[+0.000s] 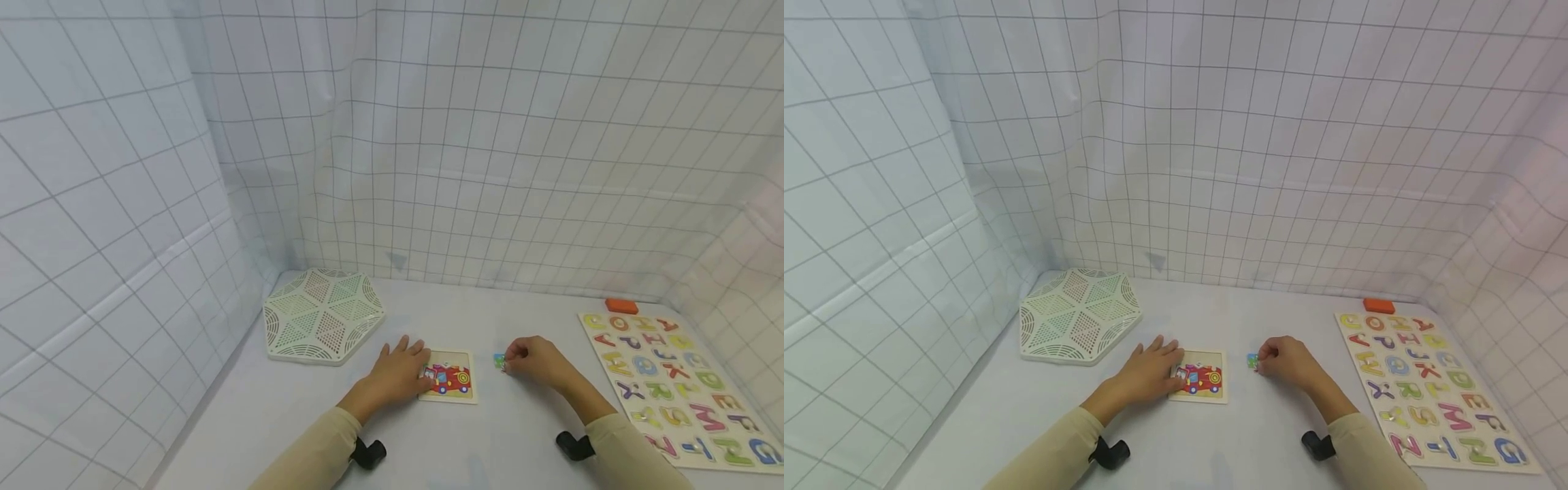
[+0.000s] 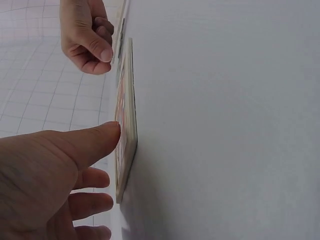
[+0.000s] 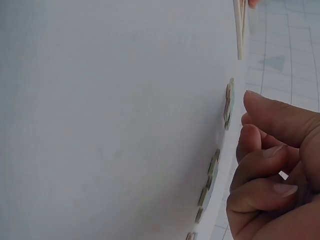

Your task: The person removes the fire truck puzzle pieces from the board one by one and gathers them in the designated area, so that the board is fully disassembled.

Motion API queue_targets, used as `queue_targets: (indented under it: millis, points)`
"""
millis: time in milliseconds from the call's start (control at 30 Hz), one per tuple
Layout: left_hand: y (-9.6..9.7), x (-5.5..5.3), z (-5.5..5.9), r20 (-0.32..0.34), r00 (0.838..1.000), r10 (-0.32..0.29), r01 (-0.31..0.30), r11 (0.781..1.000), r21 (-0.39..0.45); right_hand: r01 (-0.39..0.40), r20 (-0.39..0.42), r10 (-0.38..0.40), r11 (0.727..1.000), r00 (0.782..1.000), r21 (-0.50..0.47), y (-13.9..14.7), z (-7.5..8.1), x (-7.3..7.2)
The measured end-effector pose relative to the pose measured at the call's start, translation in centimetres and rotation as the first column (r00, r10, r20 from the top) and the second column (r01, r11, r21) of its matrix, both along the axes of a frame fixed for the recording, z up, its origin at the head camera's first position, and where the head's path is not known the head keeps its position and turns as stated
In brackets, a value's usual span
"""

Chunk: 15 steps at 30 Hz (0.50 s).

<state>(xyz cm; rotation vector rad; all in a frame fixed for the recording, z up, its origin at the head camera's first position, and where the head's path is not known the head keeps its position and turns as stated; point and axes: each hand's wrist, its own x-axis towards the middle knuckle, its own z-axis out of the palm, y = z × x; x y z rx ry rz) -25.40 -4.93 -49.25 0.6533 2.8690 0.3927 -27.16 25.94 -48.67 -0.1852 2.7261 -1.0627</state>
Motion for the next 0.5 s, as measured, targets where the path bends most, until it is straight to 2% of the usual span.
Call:
queue_targets:
  millis: [167, 300, 400, 500]
  points:
    - [0.8, 0.4, 0.0, -0.010, 0.997, -0.079, 0.079, 0.997, 0.009, -0.062, 0.034, 0.067, 0.990, 0.997, -0.126, -1.5, 0.3, 0.0]
    - [1.5, 0.7, 0.0, -0.003, 0.990, -0.141, 0.141, 0.990, 0.009, -0.107, 0.065, 0.119, 0.981, 0.991, -0.164, -3.3, 0.2, 0.1]
    - [1.9, 0.7, -0.1, -0.014, 0.989, -0.147, 0.147, 0.989, -0.002, -0.136, 0.059, 0.146, 0.980, 0.988, -0.149, -4.4, -0.1, 0.3]
    - [2.2, 0.5, -0.3, -0.034, 0.992, -0.124, 0.123, 0.992, -0.011, -0.137, 0.060, 0.146, 0.981, 0.987, -0.139, -5.2, -0.4, 0.5]
